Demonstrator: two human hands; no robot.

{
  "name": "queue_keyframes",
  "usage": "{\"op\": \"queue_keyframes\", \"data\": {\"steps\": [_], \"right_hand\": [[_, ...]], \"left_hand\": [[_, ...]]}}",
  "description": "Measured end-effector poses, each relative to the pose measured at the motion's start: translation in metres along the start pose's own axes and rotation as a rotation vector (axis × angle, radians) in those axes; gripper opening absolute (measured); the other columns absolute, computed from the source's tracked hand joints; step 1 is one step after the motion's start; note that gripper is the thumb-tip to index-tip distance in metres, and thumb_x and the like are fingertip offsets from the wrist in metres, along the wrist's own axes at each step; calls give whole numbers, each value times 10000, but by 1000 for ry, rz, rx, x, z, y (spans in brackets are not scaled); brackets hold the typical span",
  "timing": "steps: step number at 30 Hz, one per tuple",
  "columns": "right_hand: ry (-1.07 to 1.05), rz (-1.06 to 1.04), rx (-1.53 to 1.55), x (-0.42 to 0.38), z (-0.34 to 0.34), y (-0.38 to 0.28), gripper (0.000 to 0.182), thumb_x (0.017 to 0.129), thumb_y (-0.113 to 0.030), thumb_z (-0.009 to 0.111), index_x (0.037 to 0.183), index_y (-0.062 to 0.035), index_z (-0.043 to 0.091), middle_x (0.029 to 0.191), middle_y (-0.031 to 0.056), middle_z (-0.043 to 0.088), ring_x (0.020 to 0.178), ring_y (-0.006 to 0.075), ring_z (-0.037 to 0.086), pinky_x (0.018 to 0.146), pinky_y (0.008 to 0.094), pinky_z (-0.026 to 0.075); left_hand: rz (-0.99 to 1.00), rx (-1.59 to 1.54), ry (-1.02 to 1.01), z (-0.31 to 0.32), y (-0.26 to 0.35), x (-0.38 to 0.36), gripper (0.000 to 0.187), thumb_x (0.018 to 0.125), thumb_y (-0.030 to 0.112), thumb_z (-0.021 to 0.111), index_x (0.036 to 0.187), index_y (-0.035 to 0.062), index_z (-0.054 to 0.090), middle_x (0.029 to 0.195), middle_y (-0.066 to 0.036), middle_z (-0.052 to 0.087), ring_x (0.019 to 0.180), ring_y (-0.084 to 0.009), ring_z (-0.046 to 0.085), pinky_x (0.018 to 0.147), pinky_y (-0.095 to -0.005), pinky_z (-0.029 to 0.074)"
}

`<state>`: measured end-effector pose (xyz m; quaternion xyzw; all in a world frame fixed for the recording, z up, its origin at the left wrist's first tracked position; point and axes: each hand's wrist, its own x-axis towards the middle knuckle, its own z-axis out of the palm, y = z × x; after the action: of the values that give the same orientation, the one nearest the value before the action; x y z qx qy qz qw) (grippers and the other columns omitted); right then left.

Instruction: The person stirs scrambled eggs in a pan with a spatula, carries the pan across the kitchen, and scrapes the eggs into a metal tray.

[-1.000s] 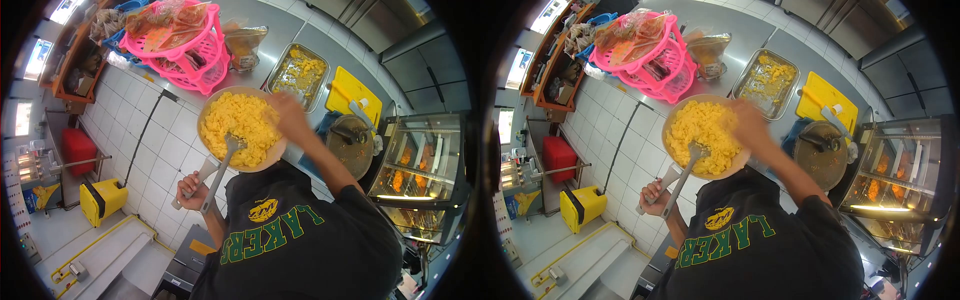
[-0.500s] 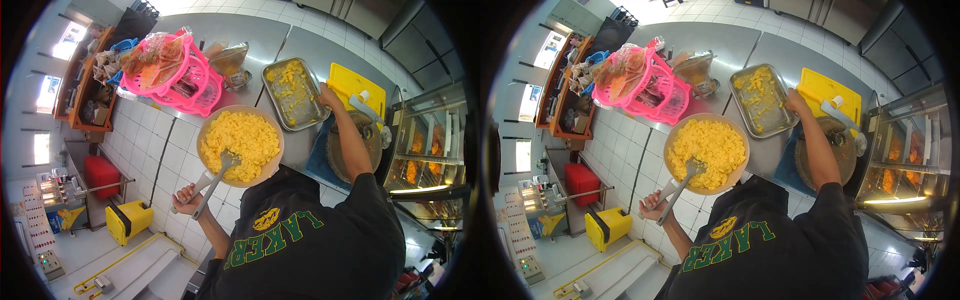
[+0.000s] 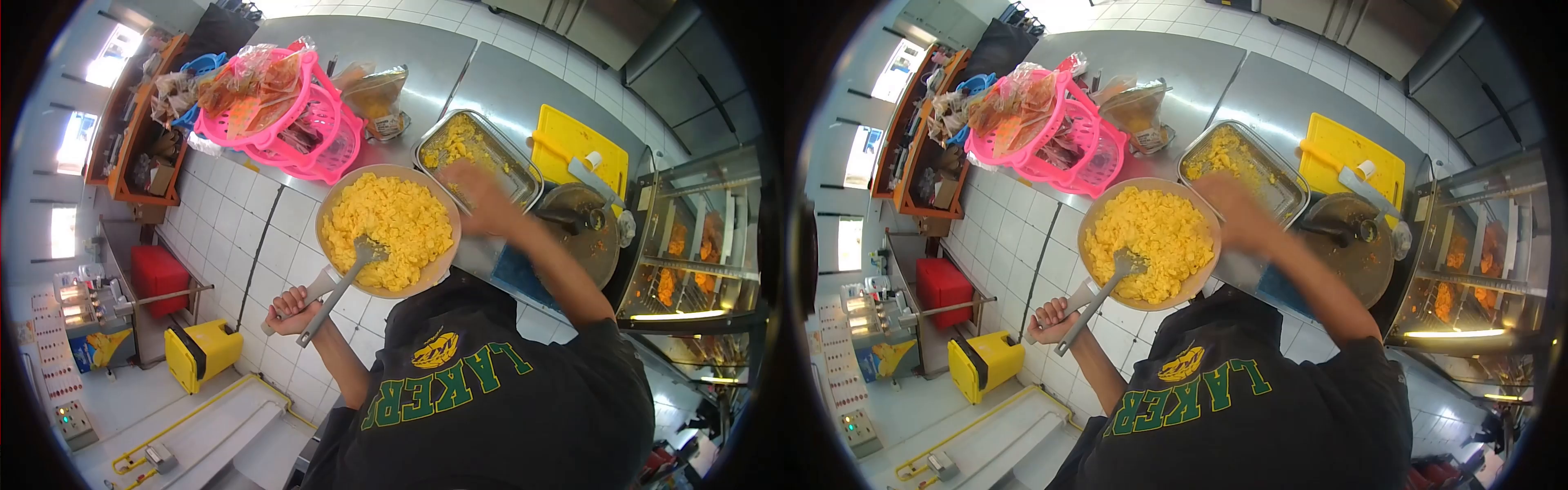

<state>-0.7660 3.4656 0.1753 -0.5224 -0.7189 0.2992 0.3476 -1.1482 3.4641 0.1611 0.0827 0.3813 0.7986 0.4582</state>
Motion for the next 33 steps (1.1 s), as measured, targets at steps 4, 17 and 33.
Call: {"op": "queue_keyframes", "data": {"steps": [4,17,33], "right_hand": [[-197,-448,65,-13,105,-103,705,742,-335,714,1345,-113,423,1293,167,432,1239,360,385,1034,452,327],[-13,-546,13,1,142,-142,238,790,-125,537,1025,-86,534,965,118,494,890,273,526,729,381,426],[99,42,458,-25,-112,-77,281,864,-162,624,1134,-103,572,909,73,576,753,140,573,652,296,485]], "left_hand": [[-3,1,-17,28,3,-8,364,747,309,488,477,173,284,400,34,266,349,-110,273,438,-260,307],[62,52,-125,75,36,-45,348,768,307,486,521,168,283,428,25,261,380,-106,258,459,-259,302],[14,147,-427,231,-27,-104,343,810,296,493,536,166,331,438,32,286,404,-106,304,537,-286,330]]}}
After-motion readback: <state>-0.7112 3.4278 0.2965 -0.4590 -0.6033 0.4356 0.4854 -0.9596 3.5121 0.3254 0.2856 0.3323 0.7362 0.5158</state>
